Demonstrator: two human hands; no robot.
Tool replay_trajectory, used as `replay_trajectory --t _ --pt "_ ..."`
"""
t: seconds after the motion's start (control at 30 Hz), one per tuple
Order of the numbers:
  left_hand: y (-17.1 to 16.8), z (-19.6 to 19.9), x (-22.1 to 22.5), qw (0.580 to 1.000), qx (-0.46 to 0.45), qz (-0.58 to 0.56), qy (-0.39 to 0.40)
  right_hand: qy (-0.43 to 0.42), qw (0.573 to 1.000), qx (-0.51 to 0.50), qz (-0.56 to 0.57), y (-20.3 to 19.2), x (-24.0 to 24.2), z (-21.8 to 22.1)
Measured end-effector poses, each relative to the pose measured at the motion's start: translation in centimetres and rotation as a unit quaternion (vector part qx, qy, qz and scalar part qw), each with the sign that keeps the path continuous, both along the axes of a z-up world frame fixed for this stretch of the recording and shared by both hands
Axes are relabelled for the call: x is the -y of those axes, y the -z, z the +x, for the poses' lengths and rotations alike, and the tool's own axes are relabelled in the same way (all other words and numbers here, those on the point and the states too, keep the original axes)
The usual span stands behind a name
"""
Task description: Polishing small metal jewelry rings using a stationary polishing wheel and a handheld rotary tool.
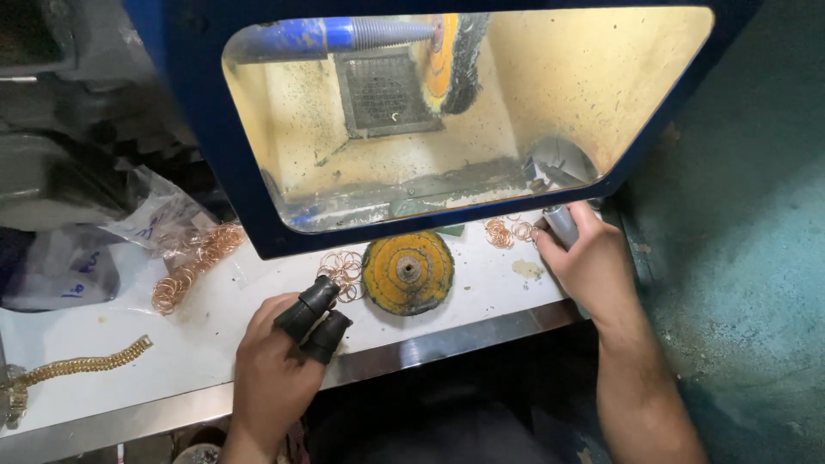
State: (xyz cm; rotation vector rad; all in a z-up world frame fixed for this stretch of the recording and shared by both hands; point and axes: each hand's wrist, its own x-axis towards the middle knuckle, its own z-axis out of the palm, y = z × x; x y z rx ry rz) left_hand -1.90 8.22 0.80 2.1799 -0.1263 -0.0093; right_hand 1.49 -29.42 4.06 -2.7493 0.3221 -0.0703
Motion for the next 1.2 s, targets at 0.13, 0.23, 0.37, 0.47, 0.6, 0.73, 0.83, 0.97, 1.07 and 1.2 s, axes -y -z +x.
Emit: replay_trajectory --t 0.13,0.23,0.37,0.47,0.6,0.73,0.83,0.97,1.07,1.2 --pt "0.4 -0.1 -0.1 0.999 -0.032 0.005 -0.005 0.009 1.000 0.005 -0.001 -0.1 0.2 0.0" --pt "0.3 0.0 -0.1 1.000 -0.027 0.011 -0.002 0.035 0.999 -0.012 0.028 -0.8 -0.1 0.0" --pt "-0.1 0.3 0.0 1.000 -0.008 -0.009 -0.004 0.096 0.988 -0.068 0.095 -2.5 -1.8 -0.1" --pt "0.2 0.3 -0.1 1.000 0.011 -0.013 -0.001 0.057 0.982 -0.084 0.160 -2.7 -3.9 -0.5" --pt "0.3 0.3 0.0 0.999 0.030 -0.010 0.005 -0.083 0.972 -0.124 0.178 -2.8 -7.8 -0.4" --pt "0.5 -0.1 -0.1 1.000 0.022 -0.010 -0.009 -0.108 0.965 -0.227 0.067 -3.8 -11.0 0.7" --pt "0.8 -0.1 -0.2 0.999 0.045 -0.004 0.009 -0.121 0.967 -0.213 0.066 -3.4 -10.9 0.7" --pt "1.2 -0.2 -0.2 0.999 0.044 -0.003 0.006 -0.112 0.969 -0.166 0.145 -3.6 -9.8 0.3" --pt "1.4 -0.2 -0.1 0.995 0.095 -0.003 0.020 -0.126 0.973 -0.138 0.134 -2.9 -9.5 -0.3" --pt "0.5 -0.8 0.7 0.988 0.144 -0.011 0.062 -0.158 0.980 -0.093 0.081 -1.3 -9.5 -1.2"
